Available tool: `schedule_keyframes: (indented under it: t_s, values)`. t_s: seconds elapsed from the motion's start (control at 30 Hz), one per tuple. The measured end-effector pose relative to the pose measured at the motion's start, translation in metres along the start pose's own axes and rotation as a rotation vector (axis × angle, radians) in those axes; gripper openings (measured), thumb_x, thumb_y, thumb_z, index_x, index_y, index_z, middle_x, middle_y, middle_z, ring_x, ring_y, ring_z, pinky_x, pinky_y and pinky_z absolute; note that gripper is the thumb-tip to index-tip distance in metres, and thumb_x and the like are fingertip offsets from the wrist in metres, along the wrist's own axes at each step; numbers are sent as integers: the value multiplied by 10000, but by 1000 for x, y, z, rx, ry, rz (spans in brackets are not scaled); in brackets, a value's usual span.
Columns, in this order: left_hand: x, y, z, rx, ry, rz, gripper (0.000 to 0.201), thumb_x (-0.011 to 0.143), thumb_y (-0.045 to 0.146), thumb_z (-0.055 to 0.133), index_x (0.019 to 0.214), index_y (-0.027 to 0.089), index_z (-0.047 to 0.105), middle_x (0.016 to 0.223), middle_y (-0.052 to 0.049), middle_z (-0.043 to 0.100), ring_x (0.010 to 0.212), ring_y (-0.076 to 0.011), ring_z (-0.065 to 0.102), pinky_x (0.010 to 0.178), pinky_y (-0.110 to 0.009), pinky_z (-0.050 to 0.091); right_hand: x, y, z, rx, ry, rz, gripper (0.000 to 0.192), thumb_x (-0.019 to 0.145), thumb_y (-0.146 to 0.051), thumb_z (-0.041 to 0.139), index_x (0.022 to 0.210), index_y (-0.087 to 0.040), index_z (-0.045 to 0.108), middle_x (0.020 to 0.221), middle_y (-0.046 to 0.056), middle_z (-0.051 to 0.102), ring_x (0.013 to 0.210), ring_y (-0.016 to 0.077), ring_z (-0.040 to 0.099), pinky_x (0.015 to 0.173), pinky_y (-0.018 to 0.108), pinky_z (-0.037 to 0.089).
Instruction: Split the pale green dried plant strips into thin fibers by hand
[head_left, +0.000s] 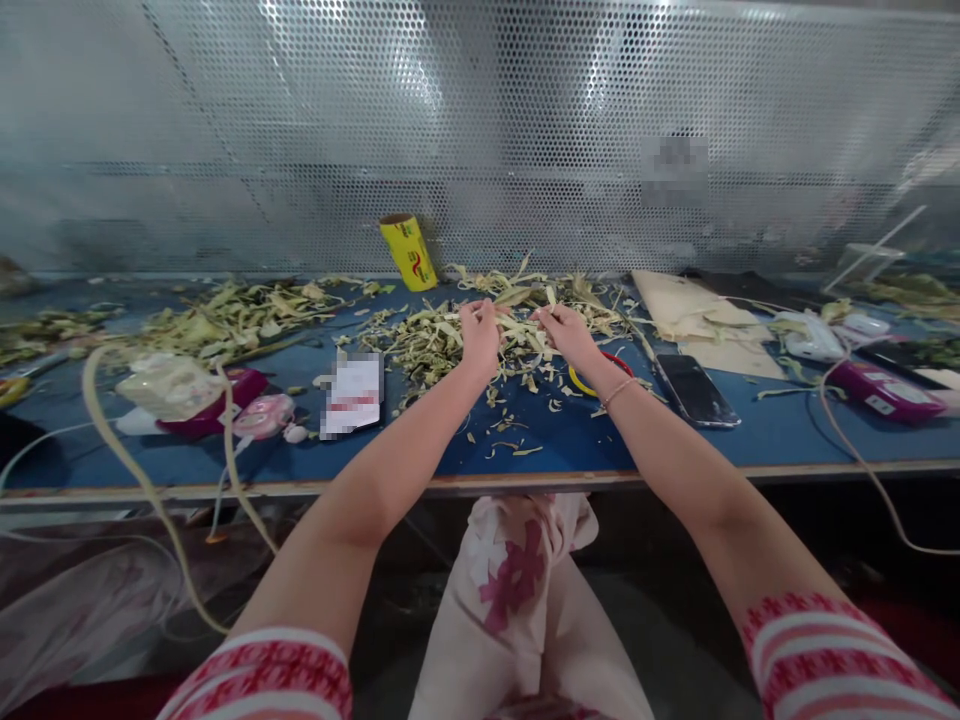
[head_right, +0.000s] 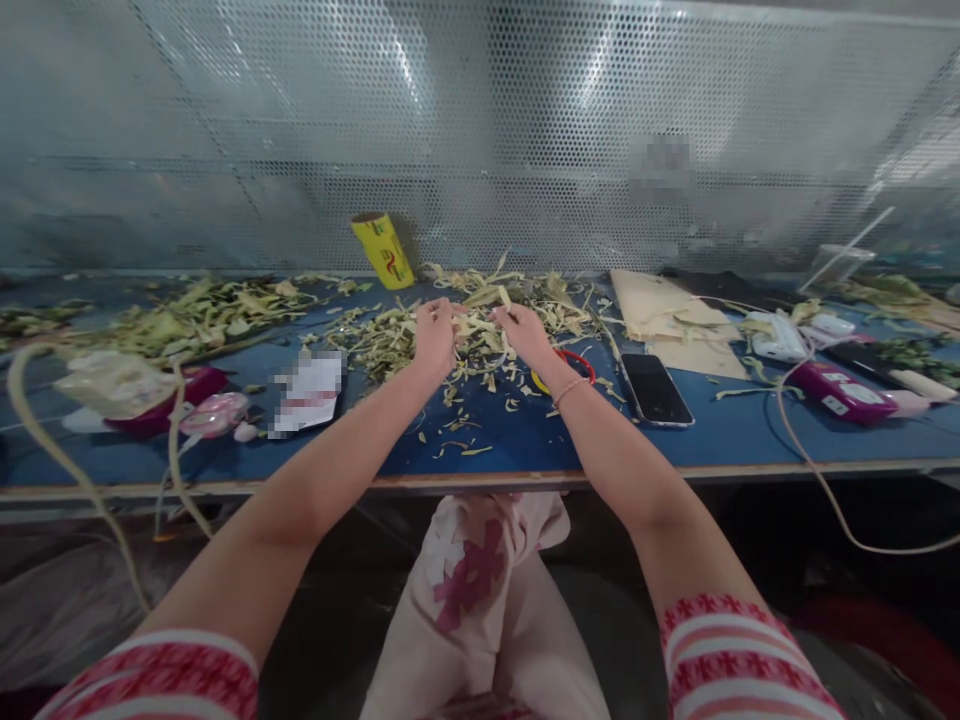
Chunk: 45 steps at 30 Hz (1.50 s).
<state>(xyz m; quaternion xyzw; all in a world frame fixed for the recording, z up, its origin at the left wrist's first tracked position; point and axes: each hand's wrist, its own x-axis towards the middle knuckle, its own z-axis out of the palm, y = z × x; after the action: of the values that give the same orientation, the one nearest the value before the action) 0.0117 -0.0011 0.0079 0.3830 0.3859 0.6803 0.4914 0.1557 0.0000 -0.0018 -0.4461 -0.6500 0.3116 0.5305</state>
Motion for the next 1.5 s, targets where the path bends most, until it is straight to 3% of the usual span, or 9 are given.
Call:
schedule_keyframes:
  t_s: [0.17, 0.3, 0.4, 0.5, 0.57, 0.67, 0.87, 1.1, 1.5]
  values:
    - [-11, 4, 9, -97, -88, -227, 217, 830, 270, 653, 777, 173, 466, 662, 38, 600, 402, -18, 329, 455, -208, 323, -1, -1, 0, -70, 45, -88, 346, 854, -481, 497, 753, -176, 625, 688, 13, 541, 560, 113, 426, 534, 255, 347]
    - [-13, -4, 9, -9, -154, -285, 220, 752, 255, 723, 753, 167, 522, 563, 43, 503, 515, -80, 491, 565, -221, 420, -2, -5, 1, -130, 80, -98, 374, 898, -444, 424, 723, -180, 622, 672, 8, 546, 558, 117, 437, 565, 262, 347]
    - [-11, -8, 4, 179, -88, -58, 302, 702, 272, 763, 926, 192, 576, 786, -27, 605, 868, -183, 619, 752, -269, 463, -4, -12, 0, -314, 82, -79, 327, 891, -318, 427, 639, -185, 585, 605, 6, 523, 581, 139, 464, 604, 276, 343]
    - [-9, -3, -1, 370, -26, 269, 273, 721, 242, 737, 966, 199, 625, 1087, -96, 600, 1155, -231, 540, 938, -295, 413, -7, -18, -2, -515, 63, -93, 290, 843, -196, 446, 556, -206, 482, 560, 10, 485, 608, 165, 472, 643, 293, 339]
    - [-9, 3, -2, 426, -164, 335, 116, 820, 264, 623, 891, 181, 661, 1068, -103, 621, 1072, -215, 578, 937, -298, 417, -8, -20, -3, -606, 46, -155, 273, 822, -154, 442, 558, -221, 422, 589, 28, 500, 652, 184, 487, 672, 303, 346]
    - [-10, 7, -2, 471, -365, 347, 223, 874, 325, 535, 804, 170, 678, 921, -84, 677, 906, -191, 617, 842, -295, 459, -8, -21, -6, -726, -14, -228, 221, 806, -106, 405, 620, -225, 427, 690, 75, 575, 717, 209, 518, 701, 313, 360]
    - [-13, -1, 0, 628, -446, 445, 110, 804, 208, 589, 741, 162, 667, 745, -47, 682, 691, -157, 596, 685, -288, 471, -7, -18, -7, -875, -89, -291, 185, 804, -87, 387, 713, -197, 505, 793, 117, 638, 777, 222, 548, 733, 320, 370]
    - [-11, 4, 1, 532, -337, 331, 63, 752, 127, 613, 711, 155, 652, 724, -32, 668, 694, -137, 590, 714, -278, 468, -14, -25, -5, -653, -87, -276, 42, 799, -191, 455, 766, -214, 467, 694, 28, 556, 661, 185, 491, 653, 294, 327]
    - [-11, 3, 4, 179, -357, -51, 113, 710, 145, 626, 610, 149, 573, 603, 26, 521, 603, -78, 475, 608, -207, 407, -7, -19, 0, -184, -120, -112, 210, 799, -191, 420, 590, -209, 404, 568, -29, 403, 579, 122, 390, 579, 262, 298]
